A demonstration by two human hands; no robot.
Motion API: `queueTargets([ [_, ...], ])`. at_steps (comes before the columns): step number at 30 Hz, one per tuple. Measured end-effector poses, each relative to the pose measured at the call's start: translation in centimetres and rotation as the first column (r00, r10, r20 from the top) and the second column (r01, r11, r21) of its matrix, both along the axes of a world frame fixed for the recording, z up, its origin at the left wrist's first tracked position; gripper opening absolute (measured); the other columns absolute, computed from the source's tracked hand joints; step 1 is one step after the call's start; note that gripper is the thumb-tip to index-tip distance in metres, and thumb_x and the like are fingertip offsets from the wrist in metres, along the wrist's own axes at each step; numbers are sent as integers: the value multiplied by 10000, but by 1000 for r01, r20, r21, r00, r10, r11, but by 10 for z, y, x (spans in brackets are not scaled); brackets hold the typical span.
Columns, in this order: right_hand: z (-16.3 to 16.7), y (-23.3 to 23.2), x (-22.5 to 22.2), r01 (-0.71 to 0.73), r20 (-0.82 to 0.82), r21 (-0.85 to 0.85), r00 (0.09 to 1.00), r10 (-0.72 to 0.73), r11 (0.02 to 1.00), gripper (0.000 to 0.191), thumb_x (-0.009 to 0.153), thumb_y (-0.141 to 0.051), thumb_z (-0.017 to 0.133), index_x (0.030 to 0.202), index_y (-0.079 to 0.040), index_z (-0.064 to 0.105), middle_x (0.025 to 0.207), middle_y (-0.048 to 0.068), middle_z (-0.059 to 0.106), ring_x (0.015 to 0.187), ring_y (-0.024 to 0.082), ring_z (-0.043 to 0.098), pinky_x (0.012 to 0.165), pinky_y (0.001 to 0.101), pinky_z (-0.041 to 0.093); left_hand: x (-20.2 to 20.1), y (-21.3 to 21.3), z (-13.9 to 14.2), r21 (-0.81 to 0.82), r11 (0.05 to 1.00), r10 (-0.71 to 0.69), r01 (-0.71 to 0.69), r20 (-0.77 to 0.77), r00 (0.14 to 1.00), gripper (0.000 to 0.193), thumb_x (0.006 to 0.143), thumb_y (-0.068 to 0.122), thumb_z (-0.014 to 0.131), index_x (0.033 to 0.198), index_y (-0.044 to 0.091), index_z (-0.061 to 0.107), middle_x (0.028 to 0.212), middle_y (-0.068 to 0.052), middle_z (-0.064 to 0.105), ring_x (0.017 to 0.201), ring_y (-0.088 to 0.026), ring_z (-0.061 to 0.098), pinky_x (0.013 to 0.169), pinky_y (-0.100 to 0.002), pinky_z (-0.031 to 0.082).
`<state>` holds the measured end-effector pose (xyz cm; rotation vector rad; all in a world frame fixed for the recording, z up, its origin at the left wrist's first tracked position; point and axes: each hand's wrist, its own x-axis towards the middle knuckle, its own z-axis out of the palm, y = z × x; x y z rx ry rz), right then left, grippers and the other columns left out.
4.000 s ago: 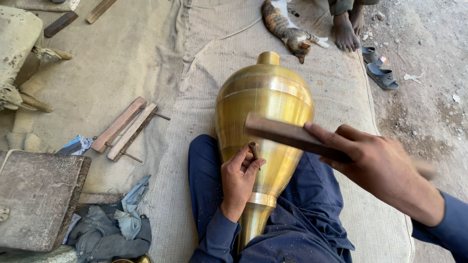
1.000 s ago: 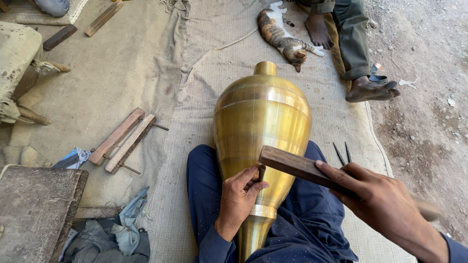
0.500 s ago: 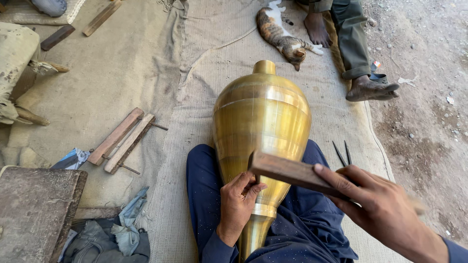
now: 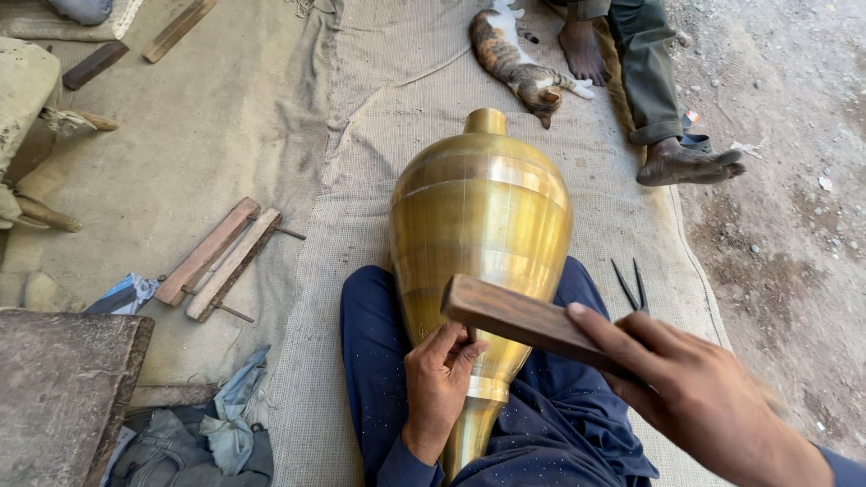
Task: The person sits on a mat and uses a hammer and chisel to engrave a decorative pattern onto a large brass vessel. They repeatedly strike the chisel to create fine lines and shapes on the curved surface.
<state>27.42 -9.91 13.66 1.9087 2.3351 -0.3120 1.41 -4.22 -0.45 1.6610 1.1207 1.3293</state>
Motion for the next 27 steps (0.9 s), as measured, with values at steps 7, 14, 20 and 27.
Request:
queueTargets([
  [7,1,6,1,-142,36,76,990,140,987,808,859,-384,676,1609,-380,375,1098,23,663,899,197,703,788,366,607,3,-10,-14,-65,997,43,-42,13,999,158,899,140,774,1040,84,729,822,-45,747,716,-141,759,599,-280,645],
  [14,5,2,-5,-298,177,25,941,289,954,787,905,-264,631,1611,-358,294,1145,40,640,927,205,687,801,378,595,1,-18,-20,-144,983,122,-112,63,990,235,876,83,785,1097,29,726,888,-69,768,756,-155,774,610,-281,641],
  [20,6,4,-9,-312,241,-19,921,307,950,825,921,-279,648,1639,-363,251,1179,21,633,944,192,682,831,370,604,4,-20,-13,-186,978,120,-92,148,982,212,893,66,794,1099,39,749,855,-84,762,734,-158,742,619,-270,628],
  [27,-2,-3,-9,-153,294,-179,934,201,972,837,912,-222,634,1629,-388,238,1137,-3,632,934,177,666,834,330,608,2,-18,-10,-158,983,118,-97,133,984,227,898,82,788,1113,48,727,838,-49,761,742,-111,754,629,-241,632],
])
